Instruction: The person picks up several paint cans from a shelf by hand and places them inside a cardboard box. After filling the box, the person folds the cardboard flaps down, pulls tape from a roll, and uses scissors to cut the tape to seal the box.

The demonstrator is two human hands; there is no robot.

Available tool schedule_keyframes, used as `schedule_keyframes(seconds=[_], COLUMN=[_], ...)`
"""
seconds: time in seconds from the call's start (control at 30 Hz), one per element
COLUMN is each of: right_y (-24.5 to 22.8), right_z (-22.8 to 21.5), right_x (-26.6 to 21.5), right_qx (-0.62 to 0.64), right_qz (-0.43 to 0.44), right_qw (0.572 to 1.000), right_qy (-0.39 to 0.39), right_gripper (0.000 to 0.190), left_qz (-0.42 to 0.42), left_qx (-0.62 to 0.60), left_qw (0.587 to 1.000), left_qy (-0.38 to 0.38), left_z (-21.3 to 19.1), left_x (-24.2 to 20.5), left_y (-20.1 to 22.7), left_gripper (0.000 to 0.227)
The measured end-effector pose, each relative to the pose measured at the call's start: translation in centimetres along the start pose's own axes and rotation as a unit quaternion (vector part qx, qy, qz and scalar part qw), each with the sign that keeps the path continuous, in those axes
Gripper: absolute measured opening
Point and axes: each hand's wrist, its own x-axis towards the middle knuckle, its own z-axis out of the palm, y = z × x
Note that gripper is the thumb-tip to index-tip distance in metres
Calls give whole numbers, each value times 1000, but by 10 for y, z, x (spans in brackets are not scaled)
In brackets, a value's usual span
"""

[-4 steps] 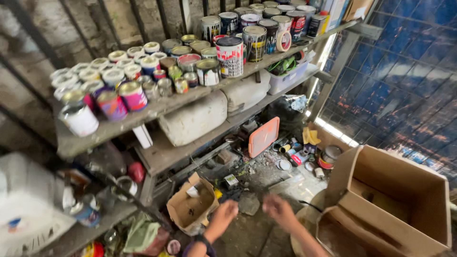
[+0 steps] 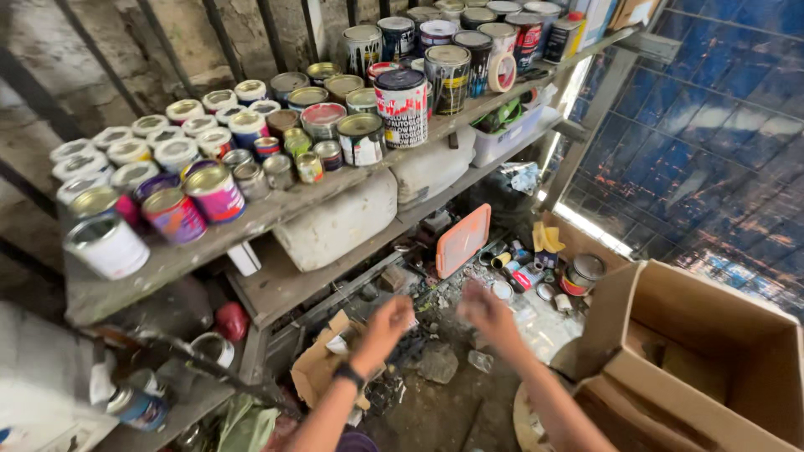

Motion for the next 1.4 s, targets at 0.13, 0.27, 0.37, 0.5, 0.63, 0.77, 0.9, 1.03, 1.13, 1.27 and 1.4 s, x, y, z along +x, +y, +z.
schedule_keyframes(seconds=[0.13,0.27,0.37,0.5,0.63,0.77,0.9,1.03,1.13,1.27,1.4], right_y=[-54,-109,-148,-183,-187,-188,-206,-229,-239,-227,-179], right_z=[-20,-30,-33,-16,-9,-6,-6,-33,-70,-129,-186], right_x=[140,251,314,367,391,396,388,368,346,301,233], right_qx=[-122,3,-39,-39,-60,-50,-44,-3,9,-45,-100], right_qz=[-269,-182,-265,-281,-320,-298,-292,-309,-316,-236,-146], right_qw=[954,983,963,958,943,950,953,949,947,971,978], right_qy=[60,5,7,-40,-68,-83,-74,-69,-53,8,111], right_gripper=[42,78,88,101,109,111,111,107,108,106,112], left_qz=[219,282,253,226,105,133,114,177,228,280,294], left_qx=[83,190,282,378,333,292,270,292,283,247,132], left_qw=[965,910,881,852,911,927,933,901,896,907,942], left_qy=[119,235,282,282,220,195,209,267,255,195,90], left_z=[-41,-66,-90,-106,-118,-122,-110,-85,-58,-3,79], left_x=[116,210,271,319,339,337,326,302,292,298,306], left_y=[77,146,189,211,210,209,233,268,289,295,267], left_gripper=[40,54,87,121,125,113,111,108,108,109,121])
